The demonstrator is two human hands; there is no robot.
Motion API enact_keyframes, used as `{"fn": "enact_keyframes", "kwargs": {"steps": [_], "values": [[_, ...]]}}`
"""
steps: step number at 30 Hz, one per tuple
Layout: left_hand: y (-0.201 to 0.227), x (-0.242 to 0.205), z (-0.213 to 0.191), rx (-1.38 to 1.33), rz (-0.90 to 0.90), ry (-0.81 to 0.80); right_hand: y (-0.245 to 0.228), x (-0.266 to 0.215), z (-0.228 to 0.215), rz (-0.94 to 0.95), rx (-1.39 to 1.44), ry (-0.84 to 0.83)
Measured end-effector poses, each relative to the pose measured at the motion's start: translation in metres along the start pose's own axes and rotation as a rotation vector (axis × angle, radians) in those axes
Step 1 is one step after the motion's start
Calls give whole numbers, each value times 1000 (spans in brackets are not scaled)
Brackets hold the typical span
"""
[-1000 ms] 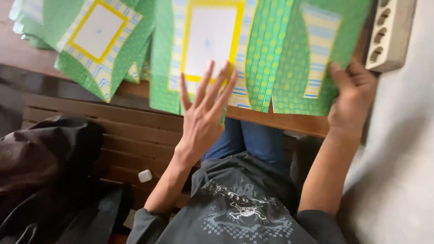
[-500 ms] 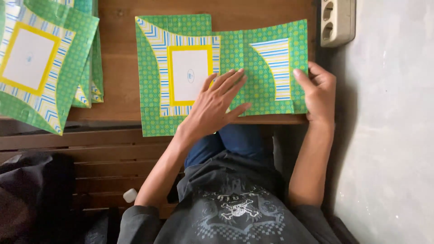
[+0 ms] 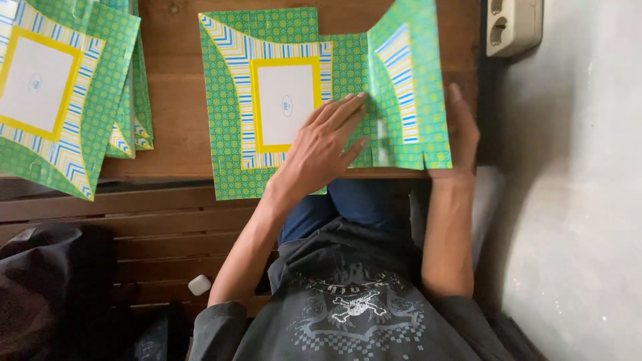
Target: Assembling a cardboard box and wrapping it with a decorative paper sleeve.
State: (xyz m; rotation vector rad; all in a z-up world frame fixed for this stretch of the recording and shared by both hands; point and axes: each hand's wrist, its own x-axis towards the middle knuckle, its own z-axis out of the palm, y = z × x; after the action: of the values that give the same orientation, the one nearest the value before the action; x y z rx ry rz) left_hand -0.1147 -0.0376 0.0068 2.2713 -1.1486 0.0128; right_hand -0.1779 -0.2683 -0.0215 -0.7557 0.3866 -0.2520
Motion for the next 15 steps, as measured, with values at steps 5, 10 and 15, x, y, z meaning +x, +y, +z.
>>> {"fn": "enact_keyframes", "kwargs": {"steps": [5,10,15], "values": [[5,-3,-14,23,-46,-3,-6,-23,70,-255,-591,-277],[-16,-14,5,84,-61,-31,5,-34,87,-468,-994,-480],[-37,-34,20,-551,-182,183,19,-38,89,-544,-1168,-508]]}}
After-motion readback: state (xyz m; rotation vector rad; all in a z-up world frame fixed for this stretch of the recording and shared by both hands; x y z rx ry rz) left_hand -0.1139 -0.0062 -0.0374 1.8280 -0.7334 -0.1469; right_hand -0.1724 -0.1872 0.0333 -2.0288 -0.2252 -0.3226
